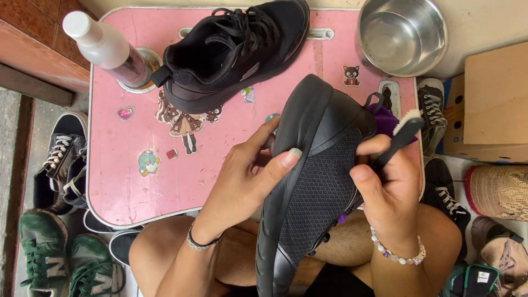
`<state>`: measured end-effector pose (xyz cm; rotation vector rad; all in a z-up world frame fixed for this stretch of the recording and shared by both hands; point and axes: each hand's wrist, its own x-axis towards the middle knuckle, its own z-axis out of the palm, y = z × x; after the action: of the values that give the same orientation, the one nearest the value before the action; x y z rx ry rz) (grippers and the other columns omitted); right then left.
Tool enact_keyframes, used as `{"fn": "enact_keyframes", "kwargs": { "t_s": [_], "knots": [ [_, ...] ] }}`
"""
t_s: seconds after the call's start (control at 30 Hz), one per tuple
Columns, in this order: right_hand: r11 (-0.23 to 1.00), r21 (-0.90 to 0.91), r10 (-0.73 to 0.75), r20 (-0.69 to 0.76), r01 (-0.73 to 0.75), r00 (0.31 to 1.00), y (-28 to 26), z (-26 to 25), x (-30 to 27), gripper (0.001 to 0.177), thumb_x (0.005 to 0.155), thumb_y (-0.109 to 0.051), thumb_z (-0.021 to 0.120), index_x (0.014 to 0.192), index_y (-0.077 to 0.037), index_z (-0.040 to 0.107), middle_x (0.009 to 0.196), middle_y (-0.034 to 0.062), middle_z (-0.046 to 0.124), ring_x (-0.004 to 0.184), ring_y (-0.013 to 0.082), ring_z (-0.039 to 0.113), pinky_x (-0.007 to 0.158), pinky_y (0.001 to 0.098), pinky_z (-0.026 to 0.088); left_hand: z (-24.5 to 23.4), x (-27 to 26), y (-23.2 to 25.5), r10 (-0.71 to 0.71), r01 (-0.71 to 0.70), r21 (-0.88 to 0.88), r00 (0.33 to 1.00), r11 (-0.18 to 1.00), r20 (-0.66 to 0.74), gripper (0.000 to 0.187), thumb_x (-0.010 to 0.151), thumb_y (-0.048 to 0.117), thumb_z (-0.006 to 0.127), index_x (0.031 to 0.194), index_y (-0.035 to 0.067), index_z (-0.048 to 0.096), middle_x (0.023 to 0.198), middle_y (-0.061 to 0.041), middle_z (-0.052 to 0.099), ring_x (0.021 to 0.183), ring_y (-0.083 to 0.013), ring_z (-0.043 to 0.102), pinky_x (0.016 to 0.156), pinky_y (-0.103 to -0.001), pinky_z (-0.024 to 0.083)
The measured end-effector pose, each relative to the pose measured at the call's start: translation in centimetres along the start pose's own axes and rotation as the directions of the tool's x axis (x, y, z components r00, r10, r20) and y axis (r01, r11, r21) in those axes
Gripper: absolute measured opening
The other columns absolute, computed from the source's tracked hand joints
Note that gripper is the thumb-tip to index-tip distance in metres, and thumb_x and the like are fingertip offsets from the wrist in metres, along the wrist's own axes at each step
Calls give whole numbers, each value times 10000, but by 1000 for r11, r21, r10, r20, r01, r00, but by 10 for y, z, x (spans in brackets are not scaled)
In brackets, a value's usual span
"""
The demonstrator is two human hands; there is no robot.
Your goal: Cleaning the upper and midsole of a black sneaker using a small brush and a purple cloth.
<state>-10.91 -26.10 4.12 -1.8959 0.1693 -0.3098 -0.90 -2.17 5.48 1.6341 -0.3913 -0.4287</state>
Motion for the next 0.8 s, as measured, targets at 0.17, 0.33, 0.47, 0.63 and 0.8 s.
{"fn": "enact_keyframes", "kwargs": {
  "t_s": [0.17,0.33,0.47,0.63,0.8],
  "knots": [
    [986,109,-103,-207,128,973,-7,8,16,393,1180,-480,600,1220,-92,552,857,-59,480,694,44,394,659,221,392,-6,-2,-13,7,10,-195,996,981,85,663,1083,282,663,1645,-59,576,1071,-51,721,884,-114,580,801,-248,477],
    [885,459,-62,-31,70,998,10,-12,23,688,1009,-303,857,1503,-20,470,996,-29,591,725,12,484,605,149,370,-9,1,3,-609,604,-271,790,750,74,683,1013,521,548,1308,-33,819,1361,-43,807,1221,-136,681,1130,-302,504],
    [945,328,-32,20,24,999,-9,-10,16,776,973,-184,801,1640,21,463,1359,115,678,1099,127,650,1003,216,499,-8,3,-6,-531,559,-209,829,803,176,650,1032,469,534,1348,-38,789,1401,-46,787,1262,-140,670,1158,-301,489],
    [929,366,94,-73,-60,993,-14,-8,11,289,1099,-100,642,1377,-30,612,974,-29,666,675,-18,451,579,132,352,-10,-1,-29,-402,465,-127,851,876,337,600,1063,383,509,1415,-45,740,1469,-51,752,1331,-147,653,1204,-299,465],
    [855,512,154,-107,-78,982,-12,-14,19,174,1136,-36,599,1308,-47,618,1051,18,695,788,37,568,709,173,445,-14,-4,-59,-268,347,-68,822,935,502,560,1095,297,485,1482,-53,690,1536,-56,718,1400,-153,636,1249,-298,440]
  ]
}}
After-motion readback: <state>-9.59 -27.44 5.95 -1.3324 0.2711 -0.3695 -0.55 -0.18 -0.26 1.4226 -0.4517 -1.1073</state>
